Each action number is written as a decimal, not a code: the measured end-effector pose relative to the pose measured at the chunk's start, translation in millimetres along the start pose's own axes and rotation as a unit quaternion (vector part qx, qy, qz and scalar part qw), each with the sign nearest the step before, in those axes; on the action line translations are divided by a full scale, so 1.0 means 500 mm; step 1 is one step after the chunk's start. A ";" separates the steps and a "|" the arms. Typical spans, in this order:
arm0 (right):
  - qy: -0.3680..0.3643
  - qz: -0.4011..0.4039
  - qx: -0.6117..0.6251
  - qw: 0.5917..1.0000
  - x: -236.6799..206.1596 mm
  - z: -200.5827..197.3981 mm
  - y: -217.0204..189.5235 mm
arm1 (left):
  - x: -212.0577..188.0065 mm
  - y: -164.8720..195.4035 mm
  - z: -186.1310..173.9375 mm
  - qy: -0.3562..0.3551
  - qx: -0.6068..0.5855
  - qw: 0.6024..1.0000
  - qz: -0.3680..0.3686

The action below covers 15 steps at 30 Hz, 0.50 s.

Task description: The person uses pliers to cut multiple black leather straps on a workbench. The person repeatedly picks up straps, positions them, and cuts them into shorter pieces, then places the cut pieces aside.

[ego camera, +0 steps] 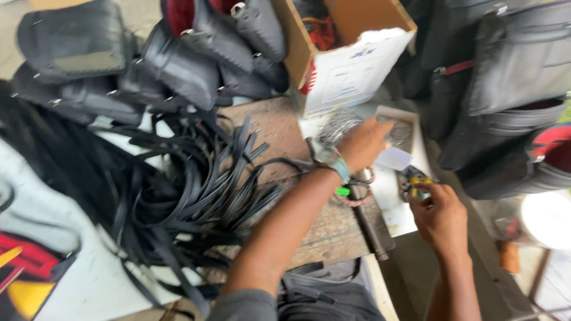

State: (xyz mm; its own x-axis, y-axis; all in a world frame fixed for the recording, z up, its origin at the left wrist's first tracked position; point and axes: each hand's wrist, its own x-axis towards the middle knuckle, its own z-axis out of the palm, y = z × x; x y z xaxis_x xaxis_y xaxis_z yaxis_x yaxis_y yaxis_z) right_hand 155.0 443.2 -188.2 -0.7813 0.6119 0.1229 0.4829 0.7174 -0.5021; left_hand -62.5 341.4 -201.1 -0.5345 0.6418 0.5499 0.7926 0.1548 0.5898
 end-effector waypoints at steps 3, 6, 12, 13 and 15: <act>-0.042 -0.103 0.052 0.992 -0.016 0.023 -0.059 | -0.059 -0.049 -0.178 0.043 -0.015 0.998 -0.051; -0.079 -0.228 0.018 0.970 -0.010 0.089 -0.110 | -0.184 -0.067 -0.343 -0.022 0.046 0.974 -0.223; -0.040 -0.337 -0.102 0.935 0.071 0.187 -0.171 | -0.374 -0.001 -0.361 -0.130 0.194 0.962 -0.142; -0.089 -0.285 -0.124 0.946 0.084 0.188 -0.177 | -0.380 0.002 -0.350 -0.145 0.208 0.954 -0.158; -0.202 -0.177 -0.169 0.948 0.094 0.175 -0.182 | -0.396 0.018 -0.333 -0.180 0.226 0.935 -0.203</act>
State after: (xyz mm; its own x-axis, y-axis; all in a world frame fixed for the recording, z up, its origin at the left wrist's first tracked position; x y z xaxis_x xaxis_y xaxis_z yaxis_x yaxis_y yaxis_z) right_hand 39.6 377.6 -211.7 -0.9729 0.1847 -0.1393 0.2082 0.9615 -0.1795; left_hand 1.8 90.8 -206.2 -0.7502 0.6592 0.0519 0.6317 0.6912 0.3511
